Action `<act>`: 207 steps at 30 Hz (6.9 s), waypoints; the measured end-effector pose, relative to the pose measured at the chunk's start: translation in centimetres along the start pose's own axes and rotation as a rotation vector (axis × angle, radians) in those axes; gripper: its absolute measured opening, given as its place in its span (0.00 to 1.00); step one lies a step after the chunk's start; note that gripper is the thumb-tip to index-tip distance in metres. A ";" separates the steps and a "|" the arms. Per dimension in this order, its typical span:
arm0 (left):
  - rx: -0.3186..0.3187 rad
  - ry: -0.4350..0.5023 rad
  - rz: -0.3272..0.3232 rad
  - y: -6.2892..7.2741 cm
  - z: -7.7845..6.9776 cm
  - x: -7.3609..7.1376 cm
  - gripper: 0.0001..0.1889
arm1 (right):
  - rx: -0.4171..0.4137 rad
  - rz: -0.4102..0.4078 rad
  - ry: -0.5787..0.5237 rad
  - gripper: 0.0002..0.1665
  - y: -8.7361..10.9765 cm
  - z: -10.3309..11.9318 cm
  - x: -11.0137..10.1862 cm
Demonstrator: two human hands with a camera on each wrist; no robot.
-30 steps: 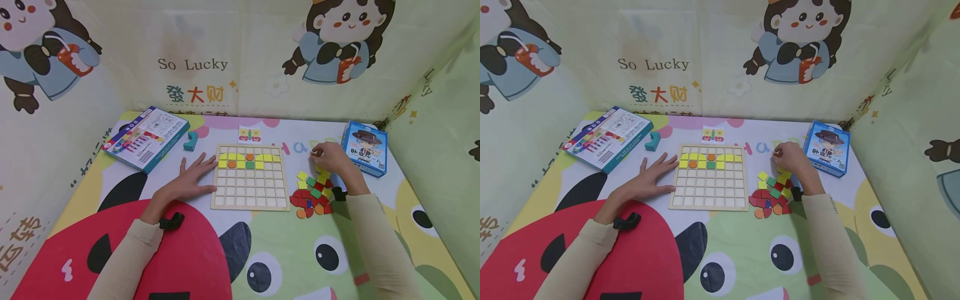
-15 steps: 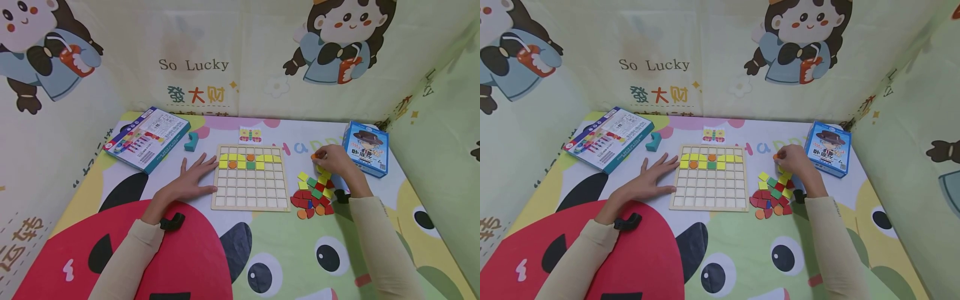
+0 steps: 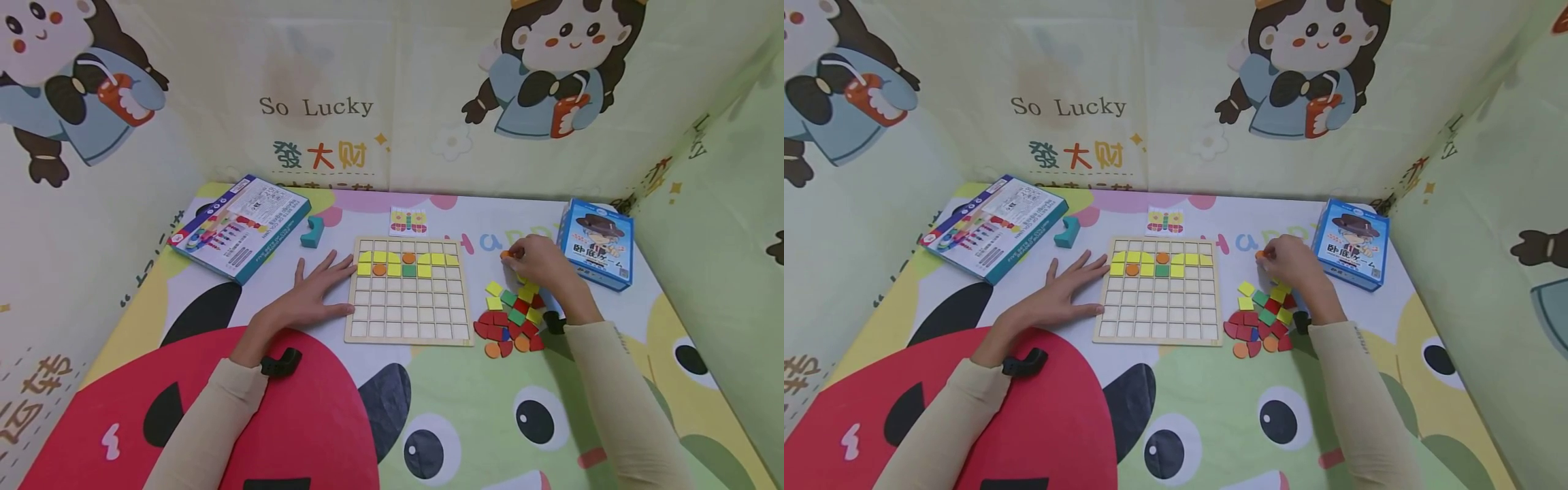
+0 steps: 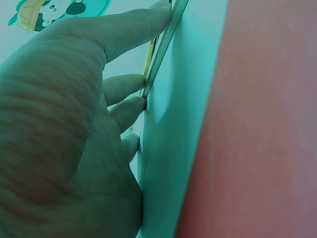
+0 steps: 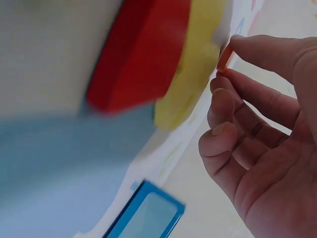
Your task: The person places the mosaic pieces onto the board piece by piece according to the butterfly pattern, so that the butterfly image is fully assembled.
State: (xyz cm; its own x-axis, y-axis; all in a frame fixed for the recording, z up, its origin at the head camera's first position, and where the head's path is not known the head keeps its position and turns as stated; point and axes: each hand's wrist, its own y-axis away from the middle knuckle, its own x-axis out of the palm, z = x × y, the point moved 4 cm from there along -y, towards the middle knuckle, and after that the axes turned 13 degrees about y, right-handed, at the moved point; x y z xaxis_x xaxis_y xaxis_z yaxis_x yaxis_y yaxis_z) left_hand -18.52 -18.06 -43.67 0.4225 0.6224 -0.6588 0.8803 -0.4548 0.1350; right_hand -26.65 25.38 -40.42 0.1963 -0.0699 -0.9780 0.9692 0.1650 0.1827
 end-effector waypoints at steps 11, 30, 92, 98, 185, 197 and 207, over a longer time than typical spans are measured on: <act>0.000 -0.004 0.003 0.0 0.1 0.1 0.50 | -0.186 -0.051 -0.019 0.21 0.9 6.8 0.1; 0.005 0.001 0.002 0.0 0.0 0.0 0.50 | -0.377 -0.090 0.033 0.17 1.3 12.2 1.0; -0.002 -0.010 -0.002 -0.1 0.2 0.1 0.51 | -0.329 0.051 -0.069 0.18 4.5 2.9 0.5; -0.003 -0.009 -0.002 0.0 0.1 0.0 0.51 | -0.287 0.023 -0.078 0.19 3.9 3.1 1.0; 0.005 0.010 -0.004 0.0 -0.2 0.0 0.50 | -0.305 -0.047 -0.051 0.16 5.6 4.0 0.5; 0.011 0.008 0.002 -0.2 -0.1 0.0 0.49 | -0.246 -0.108 -0.060 0.17 7.0 -0.8 -1.5; 0.005 0.002 0.004 -0.2 0.2 0.0 0.50 | -0.167 -0.083 -0.056 0.19 6.0 -3.6 -0.8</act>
State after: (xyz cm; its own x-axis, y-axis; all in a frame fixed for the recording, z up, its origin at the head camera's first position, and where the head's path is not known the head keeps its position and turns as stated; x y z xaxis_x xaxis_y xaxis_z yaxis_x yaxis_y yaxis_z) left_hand -18.69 -18.07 -43.83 0.4262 0.6217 -0.6572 0.8775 -0.4606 0.1334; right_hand -21.55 29.95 -38.91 0.1288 -0.1437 -0.9812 0.9454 0.3166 0.0777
